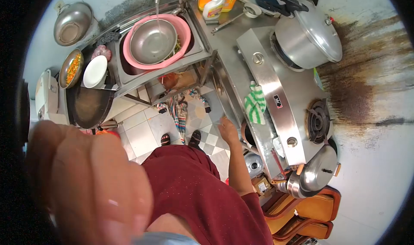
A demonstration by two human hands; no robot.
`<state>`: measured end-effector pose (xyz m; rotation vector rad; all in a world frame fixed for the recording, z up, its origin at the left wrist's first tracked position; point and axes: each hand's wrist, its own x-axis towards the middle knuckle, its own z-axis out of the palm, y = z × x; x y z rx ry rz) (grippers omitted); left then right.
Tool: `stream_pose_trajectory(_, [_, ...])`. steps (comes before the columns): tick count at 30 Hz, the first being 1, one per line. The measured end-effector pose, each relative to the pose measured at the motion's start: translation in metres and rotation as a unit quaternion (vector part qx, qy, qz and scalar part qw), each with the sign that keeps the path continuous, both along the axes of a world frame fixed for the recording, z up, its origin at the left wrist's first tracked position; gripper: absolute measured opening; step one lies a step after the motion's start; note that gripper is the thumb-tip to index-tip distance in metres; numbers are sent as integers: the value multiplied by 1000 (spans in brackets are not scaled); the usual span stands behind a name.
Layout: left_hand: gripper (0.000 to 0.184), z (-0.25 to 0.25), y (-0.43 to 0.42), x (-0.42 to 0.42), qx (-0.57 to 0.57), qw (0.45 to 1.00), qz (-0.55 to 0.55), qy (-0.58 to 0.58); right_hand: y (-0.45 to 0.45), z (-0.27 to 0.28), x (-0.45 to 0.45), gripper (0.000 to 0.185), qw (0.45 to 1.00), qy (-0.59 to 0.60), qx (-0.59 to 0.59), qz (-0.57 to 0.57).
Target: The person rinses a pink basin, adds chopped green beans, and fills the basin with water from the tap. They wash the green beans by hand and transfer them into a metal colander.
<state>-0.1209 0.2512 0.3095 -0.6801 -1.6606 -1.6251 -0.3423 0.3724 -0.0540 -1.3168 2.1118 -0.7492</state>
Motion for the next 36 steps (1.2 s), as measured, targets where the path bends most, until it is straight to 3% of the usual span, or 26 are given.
stream_pose_trajectory(1, [27, -1, 0, -6, 1, 1000, 1, 1, -4, -2, -6, 32, 998, 16, -63, 19])
stream_pose_trajectory(5, [26, -4, -1, -19, 2, 1000, 15, 2, -13, 2, -23, 31, 999, -38, -26, 11])
stream_pose_trajectory(7, [26, -4, 0, -22, -3, 1000, 23, -5, -25, -12, -37, 28, 1000, -11, -24, 5])
stream_pose_trajectory(9, [26, -2, -2, -23, -9, 999, 30, -11, -43, -19, -61, 24, 992, -55, -104, -51])
stream_pose_trajectory(11, [26, 2, -5, -23, -18, 999, 36, -15, -68, 0, -75, 24, 931, -306, -130, -152])
stream_pose_trajectory(14, [25, 5, -15, -21, -24, 999, 42, -19, -105, 25, -102, 29, 889, -360, -142, -247])
stream_pose_trajectory(16, [25, 7, -22, -20, -27, 999, 42, -14, -127, 28, -119, 32, 899, -237, -244, -276])
stream_pose_trajectory(17, [25, 6, -28, -18, -28, 999, 43, -13, -139, 42, -122, 32, 898, -234, -247, -280])
stream_pose_trajectory(19, [25, 8, -41, -13, -29, 999, 41, -9, -158, 67, -124, 37, 922, 96, -227, -298])
stream_pose_trajectory(23, [25, 7, -68, 1, -25, 999, 32, 2, -183, 78, -137, 41, 919, 166, -199, -297])
stream_pose_trajectory(25, [25, 6, -84, 6, -21, 1000, 22, 8, -189, 83, -133, 40, 899, 287, -151, -296])
stream_pose_trajectory(27, [25, 5, -99, 10, -17, 1000, 10, 14, -193, 83, -134, 38, 897, 292, -151, -295])
stream_pose_trajectory(29, [24, 5, -109, 13, -12, 1000, -7, 20, -196, 83, -131, 39, 900, 296, -66, -314])
stream_pose_trajectory(36, [24, 6, -147, 30, -6, 1000, -8, 28, -208, 87, -120, 32, 886, 295, -28, -358])
